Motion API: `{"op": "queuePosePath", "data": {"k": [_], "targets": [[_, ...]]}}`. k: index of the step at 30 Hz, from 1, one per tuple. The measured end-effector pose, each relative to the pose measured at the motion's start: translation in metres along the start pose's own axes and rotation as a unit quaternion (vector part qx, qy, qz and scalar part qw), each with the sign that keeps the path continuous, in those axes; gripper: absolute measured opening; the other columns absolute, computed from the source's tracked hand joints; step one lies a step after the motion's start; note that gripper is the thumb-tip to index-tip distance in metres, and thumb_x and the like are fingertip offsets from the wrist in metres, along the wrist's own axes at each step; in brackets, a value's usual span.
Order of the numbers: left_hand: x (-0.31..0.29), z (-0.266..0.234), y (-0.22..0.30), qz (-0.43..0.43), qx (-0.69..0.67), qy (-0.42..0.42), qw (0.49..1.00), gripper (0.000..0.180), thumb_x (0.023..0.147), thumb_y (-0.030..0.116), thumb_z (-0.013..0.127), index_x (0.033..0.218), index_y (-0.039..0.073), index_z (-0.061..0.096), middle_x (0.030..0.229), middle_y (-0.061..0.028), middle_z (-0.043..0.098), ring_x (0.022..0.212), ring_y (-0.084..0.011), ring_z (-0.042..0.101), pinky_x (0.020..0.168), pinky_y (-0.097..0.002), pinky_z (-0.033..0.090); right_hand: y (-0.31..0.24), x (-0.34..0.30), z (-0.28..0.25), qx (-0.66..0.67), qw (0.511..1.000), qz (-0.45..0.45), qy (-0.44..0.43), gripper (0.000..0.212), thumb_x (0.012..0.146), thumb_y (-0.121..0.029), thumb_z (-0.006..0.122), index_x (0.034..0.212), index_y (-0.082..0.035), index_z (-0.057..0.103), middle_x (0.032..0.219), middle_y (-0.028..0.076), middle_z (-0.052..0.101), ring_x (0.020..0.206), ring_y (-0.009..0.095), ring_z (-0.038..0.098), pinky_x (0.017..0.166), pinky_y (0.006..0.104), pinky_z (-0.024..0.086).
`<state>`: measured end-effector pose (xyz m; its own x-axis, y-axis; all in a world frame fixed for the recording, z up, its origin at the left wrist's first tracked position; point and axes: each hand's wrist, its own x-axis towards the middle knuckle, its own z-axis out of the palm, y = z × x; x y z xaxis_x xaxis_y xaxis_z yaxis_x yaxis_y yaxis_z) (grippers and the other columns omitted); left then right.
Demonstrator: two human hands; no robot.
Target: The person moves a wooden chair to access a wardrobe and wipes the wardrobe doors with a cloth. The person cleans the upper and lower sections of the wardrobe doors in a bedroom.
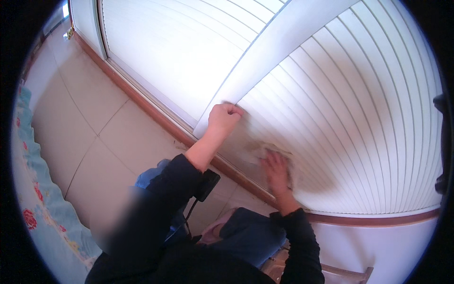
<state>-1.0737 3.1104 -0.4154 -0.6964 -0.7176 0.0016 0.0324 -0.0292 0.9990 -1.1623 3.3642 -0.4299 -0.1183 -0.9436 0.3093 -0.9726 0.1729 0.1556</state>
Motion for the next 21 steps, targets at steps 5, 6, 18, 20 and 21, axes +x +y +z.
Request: {"op": "queuePosePath", "data": {"k": [5,6,18,20,21], "targets": [[-0.003,0.000,-0.002,-0.001,-0.015,-0.005,1.000,0.013,0.075,0.002,0.057,0.086,-0.002,0.063,0.078,-0.0038,0.061,0.073,-0.0109,0.054,0.064,-0.0223,0.043,0.024,-0.017,-0.058,-0.071,0.993,0.024,0.095,0.029,0.069,-0.001,0.056,0.095,-0.009,0.065,0.110,0.010,0.057,0.105,0.031,0.052,0.089,0.0438,0.041],[-0.004,0.000,-0.003,0.001,-0.008,-0.001,1.000,0.013,0.075,0.002,0.057,0.086,-0.002,0.062,0.078,-0.0037,0.060,0.072,-0.0108,0.053,0.064,-0.0224,0.043,0.023,-0.012,-0.065,-0.069,0.990,0.026,0.120,0.029,0.069,0.000,0.056,0.095,-0.009,0.065,0.107,0.010,0.059,0.103,0.031,0.053,0.087,0.0429,0.042],[-0.002,-0.014,-0.011,0.001,-0.007,-0.001,1.000,0.013,0.076,0.000,0.056,0.088,-0.001,0.061,0.077,-0.0033,0.059,0.070,-0.0101,0.053,0.061,-0.0216,0.043,0.030,0.155,-0.224,-0.161,0.871,-0.008,0.465,0.048,0.070,0.002,0.065,0.117,-0.001,0.054,0.107,0.014,0.058,0.097,0.028,0.053,0.088,0.0361,0.041],[-0.001,-0.014,-0.011,0.002,-0.030,0.003,1.000,0.014,0.076,0.000,0.057,0.089,-0.002,0.061,0.079,-0.0038,0.060,0.071,-0.0098,0.053,0.062,-0.0215,0.043,0.027,0.194,-0.208,-0.172,0.871,-0.037,0.458,0.054,0.072,-0.002,0.065,0.123,-0.006,0.049,0.115,0.014,0.053,0.106,0.029,0.047,0.092,0.0377,0.035],[0.000,-0.014,-0.010,0.003,-0.039,0.008,0.999,0.014,0.074,0.003,0.057,0.087,-0.001,0.062,0.078,-0.0076,0.062,0.071,-0.0150,0.056,0.063,-0.0246,0.045,0.021,0.201,-0.200,-0.194,0.884,-0.025,0.424,0.053,0.075,-0.005,0.062,0.125,-0.005,0.046,0.116,0.015,0.052,0.109,0.031,0.045,0.094,0.0394,0.034]]}}
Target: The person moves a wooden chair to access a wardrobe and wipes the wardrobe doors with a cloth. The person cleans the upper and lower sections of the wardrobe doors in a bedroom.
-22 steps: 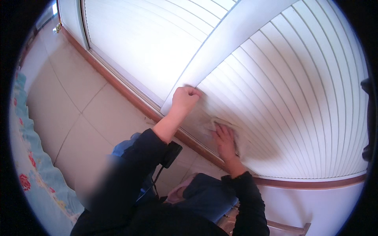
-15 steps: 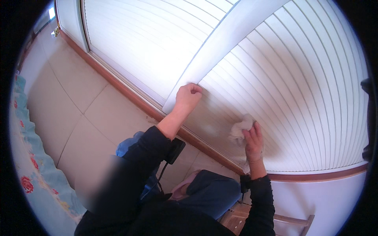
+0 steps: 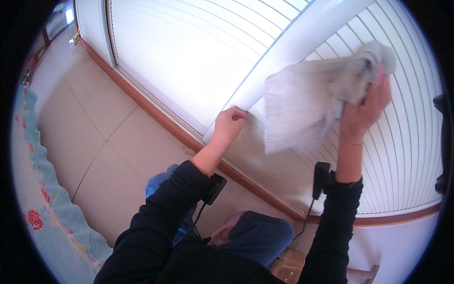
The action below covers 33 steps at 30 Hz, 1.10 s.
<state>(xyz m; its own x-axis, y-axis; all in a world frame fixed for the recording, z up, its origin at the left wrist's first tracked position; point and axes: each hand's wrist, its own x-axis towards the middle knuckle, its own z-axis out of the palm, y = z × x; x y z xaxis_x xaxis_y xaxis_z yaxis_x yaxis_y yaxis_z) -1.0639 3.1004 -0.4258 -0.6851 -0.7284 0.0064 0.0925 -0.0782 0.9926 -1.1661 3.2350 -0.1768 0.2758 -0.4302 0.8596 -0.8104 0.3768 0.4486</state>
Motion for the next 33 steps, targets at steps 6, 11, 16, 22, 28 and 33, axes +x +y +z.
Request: {"op": "queuePosePath", "data": {"k": [6,11,16,22,28,33], "targets": [[0.001,0.000,0.005,-0.004,0.010,0.052,0.999,0.024,0.074,-0.003,0.054,0.097,-0.007,0.059,0.089,-0.0099,0.062,0.084,-0.0185,0.057,0.074,-0.0305,0.046,-0.068,-0.084,0.036,0.070,0.988,0.003,-0.141,0.041,0.070,-0.005,0.059,0.111,-0.004,0.055,0.109,0.016,0.052,0.101,0.033,0.046,0.086,0.0415,0.035],[0.003,-0.002,0.011,-0.036,0.058,0.033,0.997,0.027,0.071,-0.001,0.052,0.096,-0.008,0.059,0.085,-0.0124,0.063,0.081,-0.0172,0.058,0.071,-0.0293,0.046,-0.087,-0.135,0.026,0.111,0.967,-0.027,-0.227,0.026,0.070,-0.006,0.058,0.096,-0.007,0.060,0.108,0.012,0.054,0.092,0.028,0.050,0.074,0.0373,0.040],[0.007,0.017,0.002,0.021,0.101,-0.014,0.995,0.023,0.067,0.000,0.054,0.088,-0.006,0.061,0.080,-0.0118,0.064,0.076,-0.0175,0.059,0.067,-0.0284,0.047,-0.078,-0.177,0.009,0.106,0.937,-0.045,-0.331,0.029,0.071,-0.012,0.058,0.100,-0.013,0.062,0.115,0.005,0.053,0.097,0.023,0.048,0.078,0.0346,0.036],[-0.006,0.028,-0.014,0.021,0.047,-0.115,0.992,0.021,0.068,-0.001,0.057,0.088,-0.004,0.061,0.077,-0.0075,0.062,0.069,-0.0144,0.057,0.062,-0.0256,0.047,-0.038,-0.148,-0.021,0.028,0.985,-0.020,-0.170,0.029,0.072,-0.006,0.058,0.099,-0.010,0.066,0.105,0.010,0.060,0.091,0.027,0.053,0.087,0.0395,0.037],[-0.005,0.019,-0.010,0.025,0.024,-0.060,0.998,0.017,0.073,-0.003,0.054,0.089,-0.005,0.059,0.076,-0.0078,0.060,0.066,-0.0126,0.056,0.058,-0.0240,0.046,0.003,-0.036,-0.019,-0.091,0.994,0.060,0.003,0.044,0.076,0.004,0.051,0.119,-0.007,0.055,0.119,0.017,0.050,0.112,0.030,0.042,0.093,0.0384,0.032],[-0.001,0.004,0.003,0.004,0.008,-0.022,1.000,0.014,0.075,-0.004,0.051,0.088,-0.004,0.057,0.077,-0.0073,0.059,0.064,-0.0120,0.054,0.058,-0.0234,0.045,-0.039,-0.058,0.009,-0.091,0.987,0.043,-0.124,0.056,0.067,-0.018,0.066,0.120,-0.009,0.051,0.125,0.016,0.046,0.116,0.031,0.040,0.092,0.0439,0.030]]}}
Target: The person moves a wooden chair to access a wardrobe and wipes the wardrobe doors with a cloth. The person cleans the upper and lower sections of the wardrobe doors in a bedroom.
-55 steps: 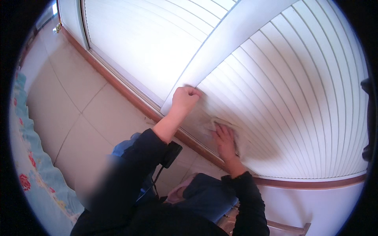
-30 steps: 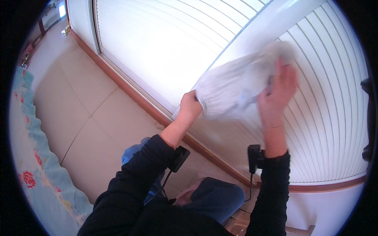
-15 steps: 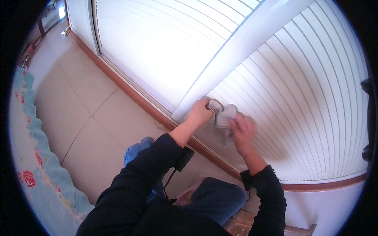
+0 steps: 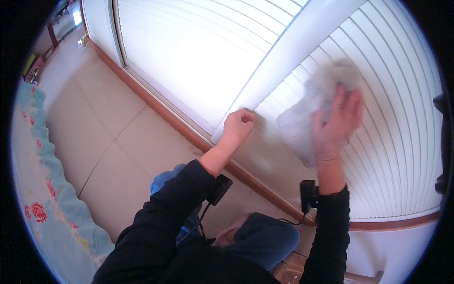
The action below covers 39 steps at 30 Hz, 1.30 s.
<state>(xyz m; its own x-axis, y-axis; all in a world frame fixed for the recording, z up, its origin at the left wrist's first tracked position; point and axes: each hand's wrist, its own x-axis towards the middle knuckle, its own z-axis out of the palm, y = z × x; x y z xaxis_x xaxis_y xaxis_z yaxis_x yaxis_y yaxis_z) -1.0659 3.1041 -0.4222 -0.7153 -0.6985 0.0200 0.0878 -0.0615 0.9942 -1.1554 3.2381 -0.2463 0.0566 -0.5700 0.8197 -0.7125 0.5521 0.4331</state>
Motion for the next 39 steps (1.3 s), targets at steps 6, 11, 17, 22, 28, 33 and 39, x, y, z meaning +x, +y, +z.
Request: {"op": "queuePosePath", "data": {"k": [6,11,17,22,28,33,39], "targets": [[-0.002,-0.010,0.022,-0.016,-0.038,0.024,0.999,0.014,0.076,-0.005,0.051,0.088,-0.004,0.056,0.075,-0.0061,0.059,0.065,-0.0112,0.054,0.059,-0.0225,0.044,-0.057,-0.033,0.051,0.034,0.998,-0.035,0.039,0.032,0.075,-0.017,0.060,0.106,-0.014,0.060,0.120,0.005,0.053,0.110,0.024,0.047,0.083,0.0350,0.034],[0.000,-0.022,0.025,-0.021,-0.036,0.065,0.997,0.013,0.076,-0.005,0.052,0.088,-0.004,0.057,0.075,-0.0058,0.059,0.067,-0.0109,0.054,0.059,-0.0225,0.044,-0.083,-0.085,0.069,0.072,0.995,-0.035,-0.052,0.023,0.078,-0.019,0.056,0.100,-0.016,0.061,0.119,0.003,0.054,0.109,0.018,0.047,0.080,0.0301,0.030],[-0.005,-0.021,0.007,-0.148,-0.027,0.060,0.987,0.018,0.074,-0.001,0.056,0.092,-0.004,0.058,0.085,-0.0091,0.060,0.073,-0.0138,0.056,0.064,-0.0251,0.047,-0.117,-0.180,0.079,0.138,0.973,-0.082,-0.167,0.032,0.079,-0.019,0.051,0.110,-0.014,0.057,0.128,0.004,0.045,0.114,0.017,0.040,0.082,0.0313,0.029],[-0.002,-0.024,0.023,0.008,0.170,0.172,0.970,0.028,0.072,0.001,0.056,0.099,-0.005,0.056,0.095,-0.0103,0.059,0.086,-0.0166,0.055,0.075,-0.0276,0.046,-0.132,-0.210,0.093,0.159,0.951,-0.096,-0.249,0.039,0.078,-0.019,0.049,0.117,-0.012,0.054,0.134,0.003,0.037,0.119,0.017,0.035,0.084,0.0324,0.031],[-0.006,-0.024,0.041,0.005,0.057,0.152,0.987,0.029,0.071,0.002,0.055,0.100,-0.001,0.055,0.094,-0.0135,0.058,0.083,-0.0214,0.055,0.074,-0.0314,0.046,-0.150,-0.267,0.105,0.237,0.866,-0.161,-0.409,0.045,0.078,-0.014,0.048,0.123,-0.007,0.048,0.139,0.002,0.028,0.121,0.019,0.031,0.088,0.0337,0.032],[0.001,-0.028,0.041,-0.027,0.037,0.143,0.989,0.028,0.070,0.001,0.055,0.099,-0.002,0.055,0.089,-0.0111,0.060,0.074,-0.0185,0.057,0.066,-0.0292,0.048,-0.153,-0.304,0.119,0.219,0.802,-0.212,-0.514,0.047,0.077,-0.012,0.048,0.123,-0.003,0.046,0.138,0.003,0.029,0.121,0.019,0.032,0.090,0.0344,0.032],[0.005,-0.031,0.042,-0.044,-0.030,0.130,0.990,0.023,0.071,0.001,0.055,0.094,-0.003,0.057,0.087,-0.0092,0.060,0.076,-0.0162,0.057,0.066,-0.0274,0.046,-0.088,-0.319,0.083,0.205,0.779,-0.240,-0.542,0.039,0.078,-0.014,0.048,0.116,-0.005,0.054,0.133,0.004,0.037,0.122,0.019,0.033,0.091,0.0336,0.031]]}}
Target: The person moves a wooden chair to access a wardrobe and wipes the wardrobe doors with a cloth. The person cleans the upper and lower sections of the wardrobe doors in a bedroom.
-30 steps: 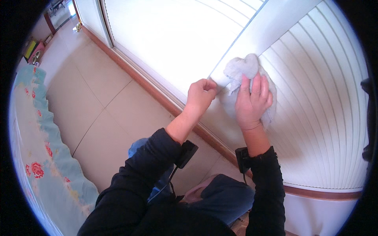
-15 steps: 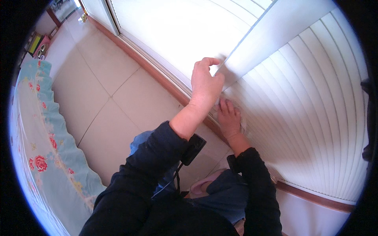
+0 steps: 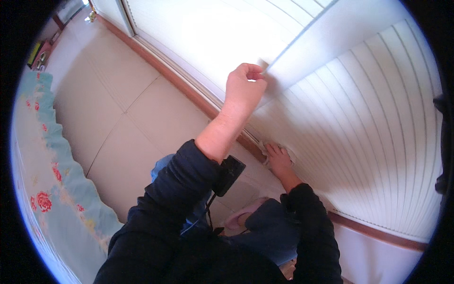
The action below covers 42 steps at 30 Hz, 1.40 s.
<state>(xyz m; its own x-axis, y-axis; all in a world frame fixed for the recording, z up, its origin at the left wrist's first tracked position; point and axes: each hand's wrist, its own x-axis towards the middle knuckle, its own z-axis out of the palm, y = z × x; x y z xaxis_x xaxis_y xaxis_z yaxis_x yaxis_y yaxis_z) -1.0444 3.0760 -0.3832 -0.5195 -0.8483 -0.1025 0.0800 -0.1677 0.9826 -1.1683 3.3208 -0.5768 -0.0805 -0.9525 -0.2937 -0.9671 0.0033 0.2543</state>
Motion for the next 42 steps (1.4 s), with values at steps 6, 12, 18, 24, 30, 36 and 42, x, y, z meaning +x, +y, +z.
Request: {"op": "queuePosePath", "data": {"k": [6,12,18,24,30,36,42], "targets": [[-0.007,0.005,0.000,-0.015,-0.023,-0.018,0.999,0.024,0.072,-0.003,0.053,0.095,-0.001,0.056,0.086,-0.0048,0.055,0.074,-0.0116,0.050,0.065,-0.0234,0.042,0.032,-0.096,-0.024,-0.073,0.991,0.053,-0.098,0.037,0.079,-0.016,0.048,0.114,-0.009,0.056,0.129,0.001,0.041,0.116,0.019,0.039,0.088,0.0345,0.033],[-0.010,0.011,-0.003,-0.019,-0.054,-0.006,0.998,0.022,0.072,-0.004,0.052,0.093,-0.002,0.055,0.083,-0.0046,0.055,0.074,-0.0111,0.050,0.064,-0.0227,0.042,0.024,-0.077,-0.096,-0.082,0.987,0.088,0.111,0.032,0.071,-0.016,0.054,0.103,-0.014,0.059,0.116,0.001,0.053,0.109,0.022,0.045,0.081,0.0376,0.036],[-0.004,0.005,0.001,0.004,-0.064,-0.008,0.998,0.022,0.072,-0.004,0.052,0.093,-0.002,0.056,0.082,-0.0042,0.055,0.072,-0.0109,0.050,0.065,-0.0227,0.042,0.024,-0.013,-0.170,-0.067,0.961,0.038,0.267,0.035,0.073,-0.016,0.053,0.108,-0.013,0.057,0.127,0.002,0.045,0.111,0.023,0.042,0.079,0.0389,0.036],[-0.004,-0.001,0.011,-0.002,-0.026,-0.008,1.000,0.024,0.072,-0.002,0.054,0.095,-0.002,0.056,0.083,-0.0052,0.056,0.073,-0.0116,0.051,0.065,-0.0232,0.043,-0.007,0.076,-0.139,0.012,0.982,-0.033,0.186,0.046,0.076,-0.013,0.050,0.121,-0.003,0.048,0.129,0.004,0.041,0.115,0.022,0.040,0.084,0.0374,0.035],[0.004,-0.010,0.006,-0.028,-0.048,-0.027,0.998,0.023,0.075,0.002,0.054,0.098,-0.001,0.055,0.086,-0.0062,0.057,0.076,-0.0134,0.053,0.070,-0.0245,0.043,-0.012,0.089,-0.071,-0.021,0.989,-0.103,0.100,0.034,0.073,-0.017,0.054,0.104,-0.005,0.059,0.122,0.007,0.048,0.113,0.023,0.041,0.089,0.0362,0.034],[0.000,-0.003,0.008,-0.045,-0.048,-0.037,0.997,0.018,0.077,0.003,0.054,0.095,0.001,0.054,0.085,-0.0052,0.056,0.076,-0.0135,0.053,0.071,-0.0260,0.044,0.021,0.012,-0.021,-0.043,0.985,-0.145,-0.078,0.020,0.069,-0.019,0.054,0.080,-0.011,0.068,0.105,0.003,0.058,0.102,0.020,0.047,0.085,0.0339,0.037],[0.004,0.010,-0.004,-0.050,-0.116,-0.035,0.991,0.018,0.071,-0.003,0.052,0.089,-0.002,0.054,0.074,-0.0060,0.054,0.064,-0.0127,0.050,0.058,-0.0234,0.040,0.073,-0.129,0.003,0.007,0.998,-0.032,-0.049,0.019,0.066,-0.020,0.057,0.081,-0.016,0.068,0.099,-0.002,0.060,0.100,0.018,0.048,0.080,0.0334,0.037]]}}
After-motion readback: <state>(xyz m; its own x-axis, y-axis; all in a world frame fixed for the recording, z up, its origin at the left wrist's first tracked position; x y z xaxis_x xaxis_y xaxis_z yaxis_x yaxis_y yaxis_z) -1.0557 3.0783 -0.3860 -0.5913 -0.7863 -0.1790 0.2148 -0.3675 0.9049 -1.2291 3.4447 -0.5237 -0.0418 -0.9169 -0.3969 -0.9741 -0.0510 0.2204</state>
